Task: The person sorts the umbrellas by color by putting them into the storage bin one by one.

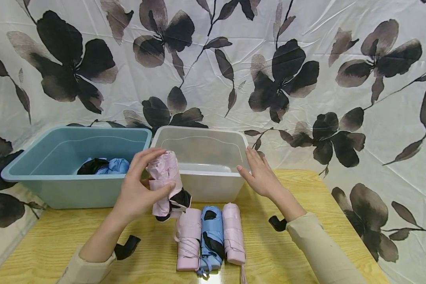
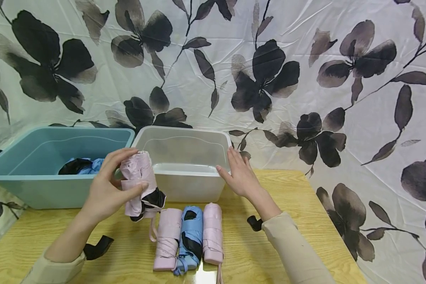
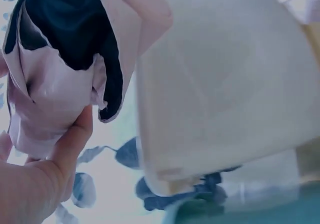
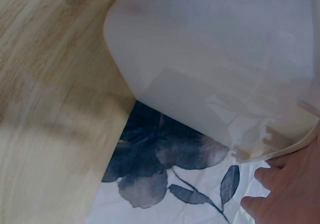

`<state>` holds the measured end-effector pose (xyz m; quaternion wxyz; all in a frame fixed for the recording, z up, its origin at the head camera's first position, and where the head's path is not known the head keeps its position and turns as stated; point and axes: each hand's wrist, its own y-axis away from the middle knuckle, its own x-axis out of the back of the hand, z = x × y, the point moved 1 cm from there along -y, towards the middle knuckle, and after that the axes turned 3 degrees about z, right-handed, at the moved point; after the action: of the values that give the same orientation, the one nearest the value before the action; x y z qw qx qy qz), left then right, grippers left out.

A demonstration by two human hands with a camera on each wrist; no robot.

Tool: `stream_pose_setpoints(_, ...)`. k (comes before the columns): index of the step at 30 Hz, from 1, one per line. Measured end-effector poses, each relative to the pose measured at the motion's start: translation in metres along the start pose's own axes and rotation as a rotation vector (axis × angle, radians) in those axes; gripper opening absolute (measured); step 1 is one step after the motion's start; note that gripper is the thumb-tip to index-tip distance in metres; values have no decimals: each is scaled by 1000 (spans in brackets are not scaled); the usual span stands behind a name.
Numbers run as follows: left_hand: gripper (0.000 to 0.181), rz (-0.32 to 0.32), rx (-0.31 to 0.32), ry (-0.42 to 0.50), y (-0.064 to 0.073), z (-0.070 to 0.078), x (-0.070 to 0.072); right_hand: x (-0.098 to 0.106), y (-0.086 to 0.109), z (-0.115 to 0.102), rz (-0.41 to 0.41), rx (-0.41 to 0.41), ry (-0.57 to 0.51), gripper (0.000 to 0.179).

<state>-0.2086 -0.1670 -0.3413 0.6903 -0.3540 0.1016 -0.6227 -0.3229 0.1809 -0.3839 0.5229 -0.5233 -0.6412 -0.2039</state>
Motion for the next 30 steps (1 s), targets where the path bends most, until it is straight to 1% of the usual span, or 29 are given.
stream_pose_setpoints(3,84,50,-18,55,-15,5,-1,0,0,0,5,8,1,79)
stream_pose_setpoints(5,84,79,-27,69,-27,7,-2,0,0,0,7,9,-2,79)
stream_pose_setpoints(8,82,117,-44,64,-45,9,-3,1,0,0,13,7,-4,78)
stream_pose_setpoints(12,79,176,-77,44,-70,8,-8,1,1,0,11,6,-3,79)
stream_pose_setpoints(14,77,198,-98,21,-83,4,-11,0,0,0,9,10,-3,79)
stream_pose_setpoints(16,75,202,-106,-13,-96,-1,-16,0,0,1,8,11,-1,79)
stream_pose_setpoints(19,71,171,-93,-59,-113,-12,-25,1,0,1,8,11,-6,79)
stream_pose_setpoints(20,70,153,-73,-63,-117,-16,-29,1,0,1,6,9,-5,79)
stream_pose_setpoints(22,69,110,-14,-76,-124,-24,-36,1,0,1,1,4,-4,79)
stream_pose_setpoints(25,67,40,90,-108,-131,-38,-46,2,0,1,-8,2,-2,80)
stream_pose_setpoints(27,67,-9,159,-149,-133,-47,-51,1,0,1,-12,2,0,80)
stream_pose_setpoints(30,67,-85,242,-209,-136,-57,-57,2,-1,1,-14,3,1,79)
